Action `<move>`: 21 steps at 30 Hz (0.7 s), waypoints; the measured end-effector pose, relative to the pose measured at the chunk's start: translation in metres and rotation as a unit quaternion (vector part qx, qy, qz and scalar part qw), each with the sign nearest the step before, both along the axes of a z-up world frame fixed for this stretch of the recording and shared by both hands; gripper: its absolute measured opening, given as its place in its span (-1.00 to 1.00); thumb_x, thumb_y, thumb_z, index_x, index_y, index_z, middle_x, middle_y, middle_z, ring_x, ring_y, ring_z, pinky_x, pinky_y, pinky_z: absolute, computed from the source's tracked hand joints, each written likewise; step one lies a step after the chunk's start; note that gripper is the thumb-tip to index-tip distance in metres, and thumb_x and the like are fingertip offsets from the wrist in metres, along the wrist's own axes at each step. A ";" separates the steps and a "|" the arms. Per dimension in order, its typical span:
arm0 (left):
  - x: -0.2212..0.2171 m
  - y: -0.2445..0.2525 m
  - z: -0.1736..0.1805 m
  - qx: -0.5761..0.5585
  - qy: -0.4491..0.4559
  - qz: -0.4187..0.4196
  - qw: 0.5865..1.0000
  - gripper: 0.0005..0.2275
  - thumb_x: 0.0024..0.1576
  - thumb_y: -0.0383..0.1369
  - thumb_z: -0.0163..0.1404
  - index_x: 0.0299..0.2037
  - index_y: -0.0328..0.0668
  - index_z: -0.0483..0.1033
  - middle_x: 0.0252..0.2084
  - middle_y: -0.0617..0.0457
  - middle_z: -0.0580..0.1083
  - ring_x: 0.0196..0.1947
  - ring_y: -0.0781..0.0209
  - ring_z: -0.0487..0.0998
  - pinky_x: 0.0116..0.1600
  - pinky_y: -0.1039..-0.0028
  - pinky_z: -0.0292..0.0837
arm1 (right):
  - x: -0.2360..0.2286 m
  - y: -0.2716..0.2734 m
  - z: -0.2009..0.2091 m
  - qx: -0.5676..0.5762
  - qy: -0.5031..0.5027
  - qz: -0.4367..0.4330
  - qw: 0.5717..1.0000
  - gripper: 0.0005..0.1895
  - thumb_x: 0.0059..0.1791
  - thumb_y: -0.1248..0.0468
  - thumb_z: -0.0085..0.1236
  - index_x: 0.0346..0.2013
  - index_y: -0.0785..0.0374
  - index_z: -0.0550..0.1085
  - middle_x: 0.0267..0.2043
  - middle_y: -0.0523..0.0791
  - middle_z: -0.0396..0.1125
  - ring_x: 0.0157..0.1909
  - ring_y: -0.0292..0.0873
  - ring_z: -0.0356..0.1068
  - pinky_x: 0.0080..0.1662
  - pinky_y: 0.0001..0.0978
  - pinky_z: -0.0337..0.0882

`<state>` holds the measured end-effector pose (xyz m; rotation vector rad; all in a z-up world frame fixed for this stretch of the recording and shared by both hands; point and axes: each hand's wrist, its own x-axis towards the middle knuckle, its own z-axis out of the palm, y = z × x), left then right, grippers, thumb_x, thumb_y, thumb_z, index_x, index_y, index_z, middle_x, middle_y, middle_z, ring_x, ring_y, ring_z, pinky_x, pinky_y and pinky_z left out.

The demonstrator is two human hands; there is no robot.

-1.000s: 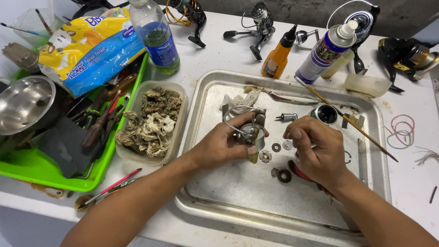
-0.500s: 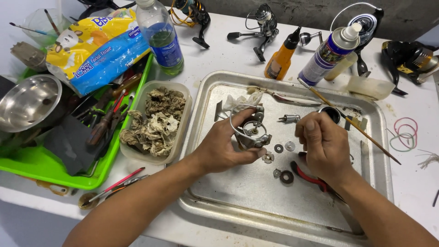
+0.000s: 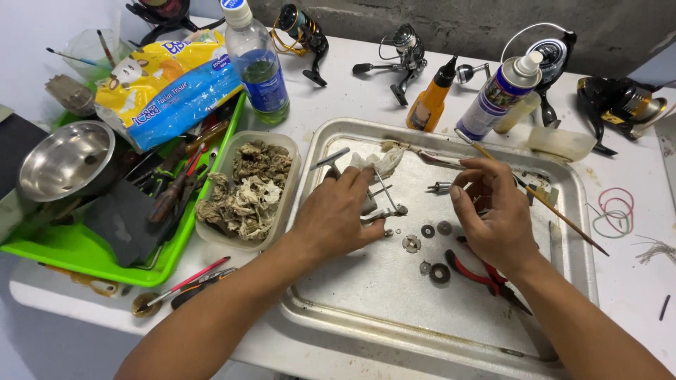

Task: Disassembling a fishing reel to remove internal components using a screwdriver and manual manipulation.

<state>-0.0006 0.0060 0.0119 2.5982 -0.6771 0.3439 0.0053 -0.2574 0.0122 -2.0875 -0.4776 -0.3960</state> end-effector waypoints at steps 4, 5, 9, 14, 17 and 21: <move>0.002 0.003 -0.005 0.102 0.000 0.008 0.995 -0.28 -0.13 -0.01 0.10 0.21 -0.34 0.41 -0.05 -0.25 0.51 -0.27 -0.26 0.62 -0.21 0.03 0.58 | -0.002 0.001 0.000 -0.016 0.002 -0.003 1.000 -0.62 0.08 0.37 0.07 0.19 0.37 0.32 -0.26 0.10 0.44 -0.45 -0.02 0.41 -0.48 -0.27 0.40; 0.005 0.005 -0.011 0.121 0.007 0.002 0.993 -0.29 -0.11 0.00 0.06 0.21 -0.34 0.41 -0.04 -0.25 0.50 -0.23 -0.23 0.61 -0.20 0.06 0.55 | -0.001 0.001 0.000 -0.025 0.009 -0.005 1.000 -0.64 0.08 0.35 0.09 0.16 0.36 0.35 -0.27 0.10 0.44 -0.45 0.00 0.41 -0.47 -0.25 0.41; 0.006 0.008 -0.012 0.158 0.013 -0.012 0.987 -0.30 -0.11 0.04 0.01 0.21 -0.26 0.40 -0.04 -0.19 0.51 -0.20 -0.18 0.58 -0.21 0.12 0.48 | -0.001 0.004 0.002 -0.053 0.012 -0.008 0.999 -0.77 0.06 0.28 0.17 0.00 0.27 0.50 -0.31 0.02 0.46 -0.44 -0.03 0.44 -0.45 -0.28 0.44; 0.012 0.011 -0.018 0.166 0.012 -0.015 0.986 -0.32 -0.06 -0.02 0.02 0.27 -0.21 0.31 -0.02 -0.18 0.48 -0.16 -0.18 0.54 -0.19 0.13 0.44 | 0.004 0.002 -0.003 -0.078 -0.020 0.000 0.997 -0.87 0.08 0.22 0.20 -0.28 0.21 0.57 -0.34 -0.08 0.46 -0.46 -0.13 0.40 -0.43 -0.35 0.41; 0.008 0.010 -0.008 0.158 0.032 -0.021 0.987 -0.32 -0.04 -0.08 0.06 0.30 -0.21 0.27 0.01 -0.19 0.48 -0.04 -0.24 0.50 -0.07 0.07 0.44 | 0.004 -0.001 -0.006 -0.081 -0.030 -0.005 0.996 -0.85 0.12 0.26 0.12 -0.28 0.24 0.56 -0.33 -0.04 0.45 -0.44 -0.09 0.40 -0.42 -0.28 0.41; 0.009 0.008 -0.021 0.158 -0.004 -0.025 0.987 -0.41 0.00 -0.06 0.15 0.22 -0.15 0.38 0.04 -0.15 0.49 0.17 -0.40 0.41 0.20 -0.12 0.32 | 0.004 0.000 -0.007 -0.077 -0.054 -0.021 0.995 -0.92 0.08 0.34 0.21 -0.15 0.27 0.54 -0.36 -0.01 0.45 -0.42 -0.05 0.44 -0.44 -0.24 0.41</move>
